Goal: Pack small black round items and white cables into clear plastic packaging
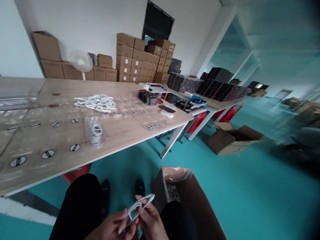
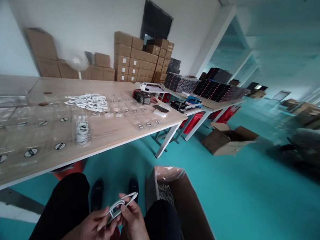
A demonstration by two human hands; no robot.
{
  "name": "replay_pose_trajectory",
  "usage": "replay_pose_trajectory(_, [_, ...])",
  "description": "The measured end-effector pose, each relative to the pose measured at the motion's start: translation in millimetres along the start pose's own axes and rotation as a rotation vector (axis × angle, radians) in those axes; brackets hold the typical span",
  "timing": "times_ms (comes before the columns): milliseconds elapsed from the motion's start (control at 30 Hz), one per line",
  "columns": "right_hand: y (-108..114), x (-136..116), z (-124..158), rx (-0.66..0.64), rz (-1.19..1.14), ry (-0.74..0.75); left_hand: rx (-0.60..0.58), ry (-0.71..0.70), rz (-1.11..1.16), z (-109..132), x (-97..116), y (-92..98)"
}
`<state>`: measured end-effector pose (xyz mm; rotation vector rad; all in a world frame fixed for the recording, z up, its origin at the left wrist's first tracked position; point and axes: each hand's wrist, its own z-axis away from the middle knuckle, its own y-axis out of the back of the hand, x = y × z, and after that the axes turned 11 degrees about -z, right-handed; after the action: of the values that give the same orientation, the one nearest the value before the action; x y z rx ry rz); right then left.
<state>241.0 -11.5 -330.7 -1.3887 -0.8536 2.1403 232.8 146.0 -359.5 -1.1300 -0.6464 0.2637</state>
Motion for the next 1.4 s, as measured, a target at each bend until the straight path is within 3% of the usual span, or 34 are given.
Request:
replay_pose_trajectory(100, [-0.1, 2.8, 9.5, 0.023, -0.058, -0.014, -0.025, 0.080, -0.004, 3.7, -0.1, -0.6])
replay_pose_trajectory(233, [8.0, 6.9, 7.4, 0.111, 0.015, 0.047, 0.048, 0.045, -0.266, -2.6, -1.0, 2.0])
replay_pose_trajectory(333, [17.8, 8.6, -3.3, 0.207, 0.064, 0.094, 0.152, -0.061, -0.530, -11.5, 1.3, 5.7])
replay_pose_trajectory(467, [28.8, 9.6, -24.1, 0.183, 0.036, 0.019, 0.280, -0.267, -0.815, -19.4, 7.0, 11.4])
replay_pose_trajectory(567, [31.2, 10.2, -40.3, 0.165, -0.033, -0.043, 0.285, -0.226, -0.637, -20.0, 9.3, 14.7])
replay_pose_trajectory(767, [28.4, 16.4, -60.6, 0.125, -0.004, -0.062, 0.394, 0.023, -0.288, -16.6, 12.1, 29.0])
replay_pose_trajectory(933, [34.6, 21.0, -63.6, 0.074, 0.410, 0.009, 0.192, 0.035, -0.122, -21.0, 11.7, 39.2])
replay_pose_trajectory(1033, [42.0, 26.4, -59.7, 0.010, 0.676, 0.020, 0.155, 0.036, -0.065, -28.7, 10.0, 39.3])
replay_pose_trajectory(1233, [48.2, 35.7, -51.5, 0.073, 0.923, 0.192, 0.315, 0.057, 0.035, -40.1, 9.2, 44.0])
replay_pose_trajectory(1400, [42.5, 28.8, -50.3, 0.314, 0.947, 0.327, 0.518, 0.050, -0.016, -40.5, 8.0, 46.2])
